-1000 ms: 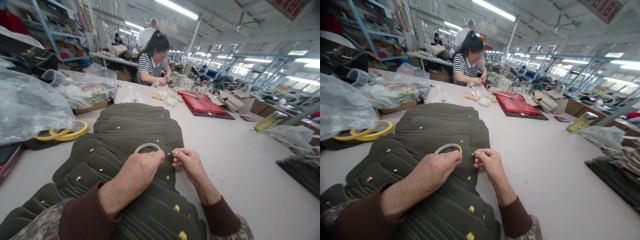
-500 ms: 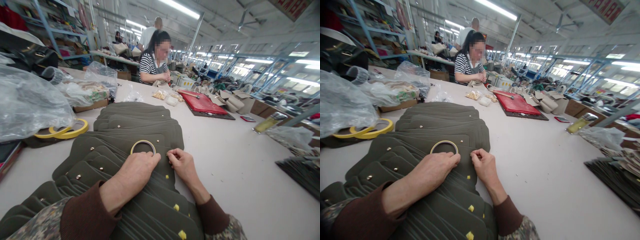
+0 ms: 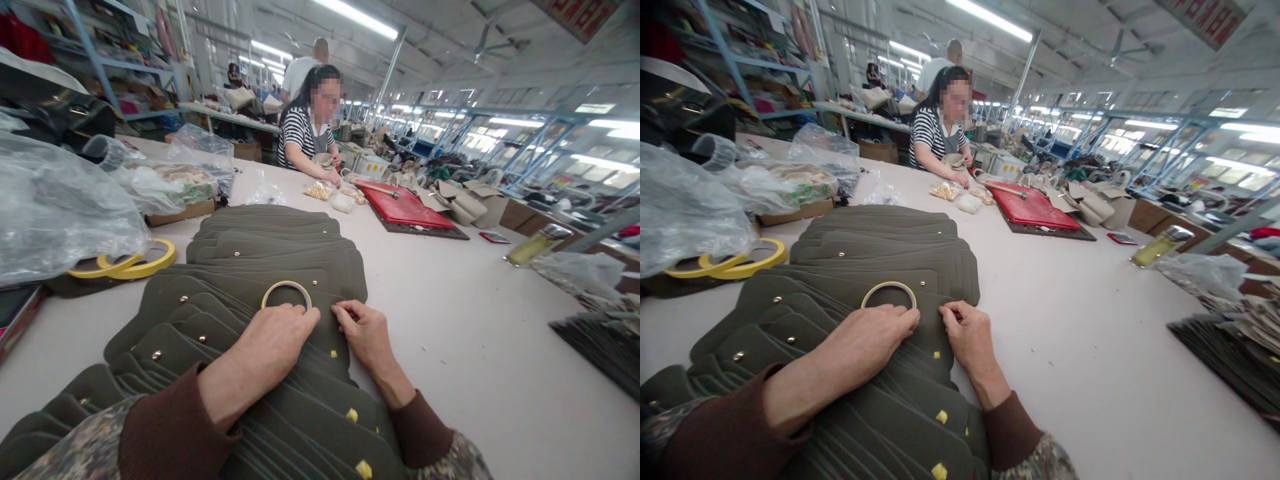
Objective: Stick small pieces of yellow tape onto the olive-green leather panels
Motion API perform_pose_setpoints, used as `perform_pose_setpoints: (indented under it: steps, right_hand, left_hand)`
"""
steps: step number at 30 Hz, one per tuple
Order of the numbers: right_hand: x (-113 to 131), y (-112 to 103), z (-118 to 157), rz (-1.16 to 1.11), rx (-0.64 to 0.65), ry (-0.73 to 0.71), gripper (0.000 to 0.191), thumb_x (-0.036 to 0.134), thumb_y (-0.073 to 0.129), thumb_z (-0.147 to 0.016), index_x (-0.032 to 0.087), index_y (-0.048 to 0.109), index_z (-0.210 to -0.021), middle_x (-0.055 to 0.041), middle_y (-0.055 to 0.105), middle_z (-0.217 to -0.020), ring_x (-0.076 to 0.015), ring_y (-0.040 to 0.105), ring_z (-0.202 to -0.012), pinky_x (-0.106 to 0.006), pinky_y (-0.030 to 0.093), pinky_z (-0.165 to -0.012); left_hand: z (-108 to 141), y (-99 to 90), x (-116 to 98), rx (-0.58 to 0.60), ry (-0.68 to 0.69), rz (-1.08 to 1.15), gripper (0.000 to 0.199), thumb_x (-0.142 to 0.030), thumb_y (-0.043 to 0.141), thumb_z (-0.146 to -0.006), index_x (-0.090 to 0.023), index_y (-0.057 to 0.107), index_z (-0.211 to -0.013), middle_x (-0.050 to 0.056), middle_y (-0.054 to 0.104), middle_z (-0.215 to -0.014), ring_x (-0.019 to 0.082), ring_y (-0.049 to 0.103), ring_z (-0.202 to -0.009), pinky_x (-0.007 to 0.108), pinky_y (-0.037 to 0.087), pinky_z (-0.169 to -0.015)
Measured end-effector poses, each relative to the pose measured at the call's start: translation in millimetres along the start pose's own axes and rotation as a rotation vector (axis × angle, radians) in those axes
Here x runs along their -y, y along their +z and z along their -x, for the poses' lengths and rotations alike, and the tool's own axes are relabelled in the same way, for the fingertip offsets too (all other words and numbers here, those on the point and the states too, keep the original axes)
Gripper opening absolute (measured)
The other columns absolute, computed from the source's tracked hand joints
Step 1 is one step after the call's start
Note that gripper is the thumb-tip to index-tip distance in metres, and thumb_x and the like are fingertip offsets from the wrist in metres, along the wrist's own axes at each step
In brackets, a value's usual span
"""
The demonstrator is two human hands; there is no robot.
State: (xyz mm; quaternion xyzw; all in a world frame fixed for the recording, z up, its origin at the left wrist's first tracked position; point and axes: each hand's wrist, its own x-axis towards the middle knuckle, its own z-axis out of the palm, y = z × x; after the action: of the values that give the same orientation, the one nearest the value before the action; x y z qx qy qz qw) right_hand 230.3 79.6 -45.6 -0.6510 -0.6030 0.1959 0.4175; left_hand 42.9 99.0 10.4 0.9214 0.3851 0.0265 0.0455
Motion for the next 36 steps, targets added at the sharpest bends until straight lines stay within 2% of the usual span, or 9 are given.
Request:
perform_pose_setpoints:
  steps: [4, 9, 12, 15, 21, 24, 28, 31, 36]
  right_hand:
    - [5.9, -3.0, -3.3, 0.098, 0.024, -0.072, 0.019, 0.027, 0.058, -0.084, 0.018, 0.071, -0.073, -0.0011, 0.067, -0.063, -0.0148, 0.060, -0.056, -0.024, 0.043, -0.055]
    - [6.1, -17.2, -2.3, 0.095, 0.253, -0.110, 0.016, 0.020, 0.061, -0.079, 0.019, 0.070, -0.066, 0.0010, 0.064, -0.058, -0.0134, 0.057, -0.053, -0.023, 0.040, -0.051]
    - [5.2, -17.1, -2.3, 0.088, 0.172, -0.237, 0.016, 0.018, 0.056, -0.085, 0.018, 0.072, -0.082, -0.0031, 0.067, -0.074, -0.0155, 0.061, -0.066, -0.025, 0.047, -0.062]
    - [5.1, -10.1, -1.6, 0.204, 0.158, -0.418, 0.036, 0.006, 0.044, -0.086, 0.021, 0.070, -0.106, -0.0066, 0.064, -0.092, -0.0166, 0.061, -0.083, -0.027, 0.049, -0.076]
    - [1.8, -0.6, 0.7, 0.461, 0.141, -0.412, 0.046, 0.000, 0.044, -0.083, 0.023, 0.068, -0.114, -0.0066, 0.061, -0.091, -0.0173, 0.061, -0.081, -0.026, 0.051, -0.074]
    - [0.8, -2.1, 0.7, 0.368, 0.109, -0.384, 0.043, 0.002, 0.043, -0.084, 0.024, 0.069, -0.111, -0.0060, 0.062, -0.091, -0.0164, 0.061, -0.080, -0.026, 0.050, -0.073]
    - [8.1, -8.0, 1.1, -0.020, 0.054, -0.270, 0.026, 0.013, 0.051, -0.088, 0.020, 0.071, -0.103, -0.0061, 0.067, -0.091, -0.0172, 0.063, -0.080, -0.027, 0.051, -0.074]
    - [18.8, -12.1, 3.3, -0.276, 0.137, -0.180, 0.019, 0.020, 0.059, -0.086, 0.019, 0.072, -0.100, -0.0052, 0.071, -0.093, -0.0175, 0.065, -0.080, -0.028, 0.052, -0.073]
    - [33.2, -12.0, 8.8, -0.285, 0.179, -0.306, 0.018, 0.017, 0.060, -0.082, 0.019, 0.071, -0.097, -0.0049, 0.071, -0.089, -0.0165, 0.065, -0.077, -0.028, 0.052, -0.073]
  left_hand:
    - [-0.5, -5.1, 3.2, -0.066, -0.039, 0.029, 0.016, -0.016, 0.040, -0.093, -0.021, 0.055, -0.093, 0.004, 0.064, -0.083, 0.021, 0.062, -0.078, 0.032, 0.048, -0.067]
    - [0.2, -6.6, 10.2, -0.200, -0.142, 0.006, 0.018, -0.016, 0.037, -0.095, -0.019, 0.055, -0.096, 0.006, 0.062, -0.090, 0.020, 0.057, -0.088, 0.031, 0.047, -0.073]
    - [0.4, -5.3, 11.2, -0.161, -0.106, -0.004, 0.019, -0.013, 0.039, -0.093, -0.019, 0.056, -0.095, 0.007, 0.062, -0.094, 0.022, 0.055, -0.091, 0.033, 0.047, -0.074]
    - [-0.2, -4.3, 10.8, -0.133, -0.077, -0.016, 0.019, -0.012, 0.039, -0.092, -0.019, 0.057, -0.094, 0.006, 0.062, -0.093, 0.023, 0.054, -0.089, 0.033, 0.047, -0.073]
    - [0.3, -3.7, 11.2, 0.011, 0.016, -0.002, 0.019, -0.011, 0.040, -0.090, -0.021, 0.057, -0.089, 0.004, 0.065, -0.086, 0.022, 0.057, -0.080, 0.031, 0.046, -0.066]
    - [2.0, -4.8, 12.4, 0.018, 0.030, 0.031, 0.018, -0.013, 0.040, -0.091, -0.021, 0.055, -0.088, 0.004, 0.065, -0.083, 0.021, 0.060, -0.078, 0.030, 0.046, -0.065]
    - [3.7, -3.9, 13.5, -0.123, 0.013, 0.175, 0.017, -0.018, 0.037, -0.095, -0.022, 0.053, -0.098, 0.003, 0.067, -0.087, 0.017, 0.064, -0.078, 0.027, 0.048, -0.068]
    - [4.2, -0.1, 13.1, -0.168, 0.080, 0.262, 0.020, -0.018, 0.038, -0.094, -0.023, 0.050, -0.109, 0.002, 0.069, -0.091, 0.015, 0.067, -0.078, 0.024, 0.048, -0.068]
    - [5.5, 4.9, 11.5, -0.142, 0.046, 0.233, 0.033, -0.019, 0.039, -0.094, -0.020, 0.037, -0.127, 0.005, 0.071, -0.086, 0.019, 0.070, -0.074, 0.025, 0.049, -0.060]
